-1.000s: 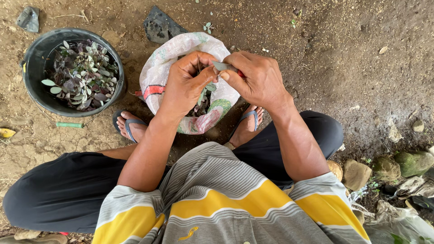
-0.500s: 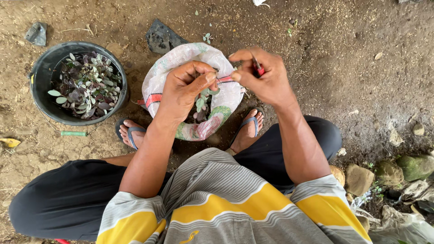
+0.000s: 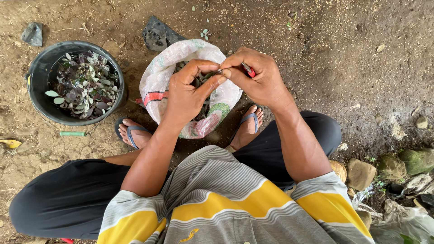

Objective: The person sits on the ground and uses pruning shears to trim leaves from plant stems taken from a sack. The trimmed leaves are placed into a nearby bucket while the stems are returned to the sack.

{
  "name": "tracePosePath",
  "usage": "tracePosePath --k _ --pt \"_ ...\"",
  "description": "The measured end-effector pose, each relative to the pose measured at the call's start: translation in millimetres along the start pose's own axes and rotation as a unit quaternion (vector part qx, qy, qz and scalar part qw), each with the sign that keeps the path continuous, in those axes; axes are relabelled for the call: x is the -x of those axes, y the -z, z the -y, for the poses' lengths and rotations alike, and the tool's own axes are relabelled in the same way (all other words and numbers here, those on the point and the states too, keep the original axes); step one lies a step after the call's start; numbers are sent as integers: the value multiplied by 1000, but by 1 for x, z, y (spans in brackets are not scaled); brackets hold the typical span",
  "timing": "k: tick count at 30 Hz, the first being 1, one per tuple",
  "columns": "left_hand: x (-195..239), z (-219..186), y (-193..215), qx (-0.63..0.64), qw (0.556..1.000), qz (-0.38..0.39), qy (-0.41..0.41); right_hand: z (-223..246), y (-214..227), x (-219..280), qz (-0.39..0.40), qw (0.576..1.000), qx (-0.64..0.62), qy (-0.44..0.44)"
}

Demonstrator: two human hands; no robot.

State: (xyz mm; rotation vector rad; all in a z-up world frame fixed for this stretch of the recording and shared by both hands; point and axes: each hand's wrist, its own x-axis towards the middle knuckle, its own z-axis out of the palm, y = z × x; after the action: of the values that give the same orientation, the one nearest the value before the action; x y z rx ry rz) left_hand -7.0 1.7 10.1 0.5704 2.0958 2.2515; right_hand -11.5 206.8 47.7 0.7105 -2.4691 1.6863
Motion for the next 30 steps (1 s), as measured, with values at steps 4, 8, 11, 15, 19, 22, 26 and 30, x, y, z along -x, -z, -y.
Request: tracePosePath --k 4,8,11,15,19,22,26,30 --pt "1 -1 0 -37 999 -17 28 2 3 1 -34 997 43 -51" --pt "2 -1 0 46 998 0 35 4 3 0 -25 975 213 61" --pt "2 1 -1 116 990 -1 80 4 -1 -2 -7 956 282 77" --pt "3 -1 1 109 991 14 73 6 -3 -3 -3 948 310 77" --pt "3 -3 2 106 991 26 80 7 -4 -4 4 947 310 82" --pt "3 -4 2 118 989 30 80 8 -6 -5 2 950 302 81" --pt "3 -3 2 145 986 41 76 7 -6 -6 8 953 296 70" --pt "2 0 3 220 966 57 121 -1 -4 -2 7 956 280 87"
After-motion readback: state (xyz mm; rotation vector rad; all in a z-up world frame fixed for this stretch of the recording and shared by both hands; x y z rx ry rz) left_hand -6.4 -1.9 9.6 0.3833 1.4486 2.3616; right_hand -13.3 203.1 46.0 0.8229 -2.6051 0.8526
